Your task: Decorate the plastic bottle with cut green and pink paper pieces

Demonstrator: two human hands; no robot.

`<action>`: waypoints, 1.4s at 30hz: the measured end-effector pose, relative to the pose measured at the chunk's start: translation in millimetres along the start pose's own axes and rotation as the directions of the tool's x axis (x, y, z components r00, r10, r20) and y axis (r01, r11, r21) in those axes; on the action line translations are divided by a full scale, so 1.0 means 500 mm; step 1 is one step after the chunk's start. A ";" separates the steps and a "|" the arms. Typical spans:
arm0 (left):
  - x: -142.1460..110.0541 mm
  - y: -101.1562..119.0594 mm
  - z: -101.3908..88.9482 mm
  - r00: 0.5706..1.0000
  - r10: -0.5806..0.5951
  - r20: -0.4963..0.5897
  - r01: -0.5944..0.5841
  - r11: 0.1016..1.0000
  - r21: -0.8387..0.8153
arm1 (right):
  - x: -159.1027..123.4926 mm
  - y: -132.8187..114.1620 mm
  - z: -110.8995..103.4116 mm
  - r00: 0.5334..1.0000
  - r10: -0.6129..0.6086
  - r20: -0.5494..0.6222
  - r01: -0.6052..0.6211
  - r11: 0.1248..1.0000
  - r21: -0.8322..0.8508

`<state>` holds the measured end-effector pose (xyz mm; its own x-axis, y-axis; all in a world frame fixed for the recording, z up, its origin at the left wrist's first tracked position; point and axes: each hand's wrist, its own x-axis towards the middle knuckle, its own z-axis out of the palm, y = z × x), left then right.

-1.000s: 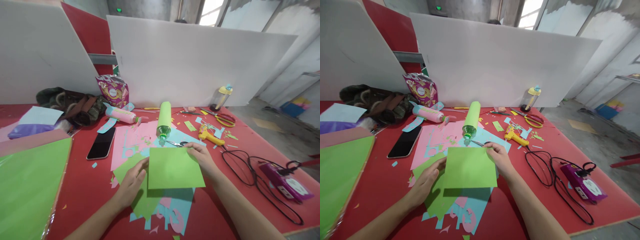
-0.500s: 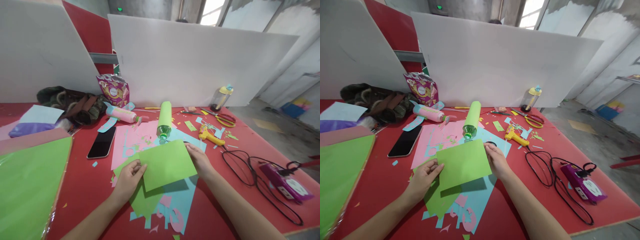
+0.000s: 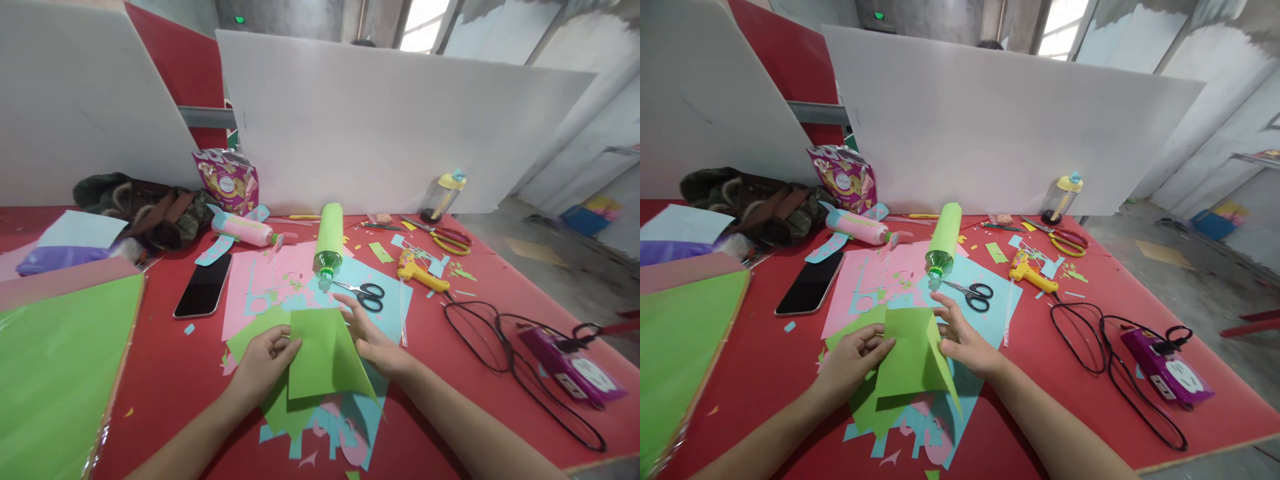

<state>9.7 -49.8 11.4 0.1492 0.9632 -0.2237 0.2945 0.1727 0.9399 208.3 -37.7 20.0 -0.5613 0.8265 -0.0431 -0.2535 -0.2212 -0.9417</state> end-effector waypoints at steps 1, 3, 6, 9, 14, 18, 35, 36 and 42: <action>-0.001 0.000 0.001 0.999 0.003 0.032 -0.003 1.000 -0.003 | 0.000 0.000 0.001 1.000 -0.007 0.023 0.007 1.000 -0.018; -0.004 0.001 0.004 0.995 0.007 0.096 -0.007 1.000 -0.005 | -0.001 -0.002 0.003 0.999 -0.013 0.046 0.015 0.998 -0.055; -0.009 0.006 0.008 0.981 0.017 0.194 -0.013 1.000 -0.023 | -0.002 -0.003 0.003 0.999 -0.019 0.026 0.022 0.993 -0.113; -0.015 0.013 0.011 0.962 0.034 0.272 -0.025 0.999 -0.036 | -0.002 0.001 0.002 1.000 -0.011 -0.004 0.010 0.992 -0.129; -0.022 0.015 0.013 0.950 0.054 0.307 -0.047 0.998 -0.030 | 0.001 0.007 0.004 0.998 0.024 -0.058 -0.031 0.991 -0.129; -0.025 0.016 0.018 0.940 0.056 0.338 -0.042 0.998 -0.048 | 0.004 0.007 0.008 0.989 0.027 -0.143 -0.055 0.979 -0.197; -0.026 0.015 0.027 0.940 -0.041 0.339 0.117 0.971 -0.208 | 0.010 0.010 0.011 0.918 -0.134 -0.374 -0.065 0.878 -0.475; -0.026 0.017 0.027 0.940 -0.045 0.337 0.120 0.972 -0.204 | 0.010 0.012 0.011 0.914 -0.152 -0.376 -0.065 0.861 -0.504; -0.027 0.015 0.027 0.952 -0.066 0.300 0.115 0.982 -0.149 | 0.007 0.017 0.016 0.903 -0.194 -0.383 -0.083 0.796 -0.600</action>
<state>22.4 -64.4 17.9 0.4062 0.8432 -0.3521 0.1658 0.3109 0.9359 197.6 -40.8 14.4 -0.1558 0.9876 0.0162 0.3176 0.0657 -0.9460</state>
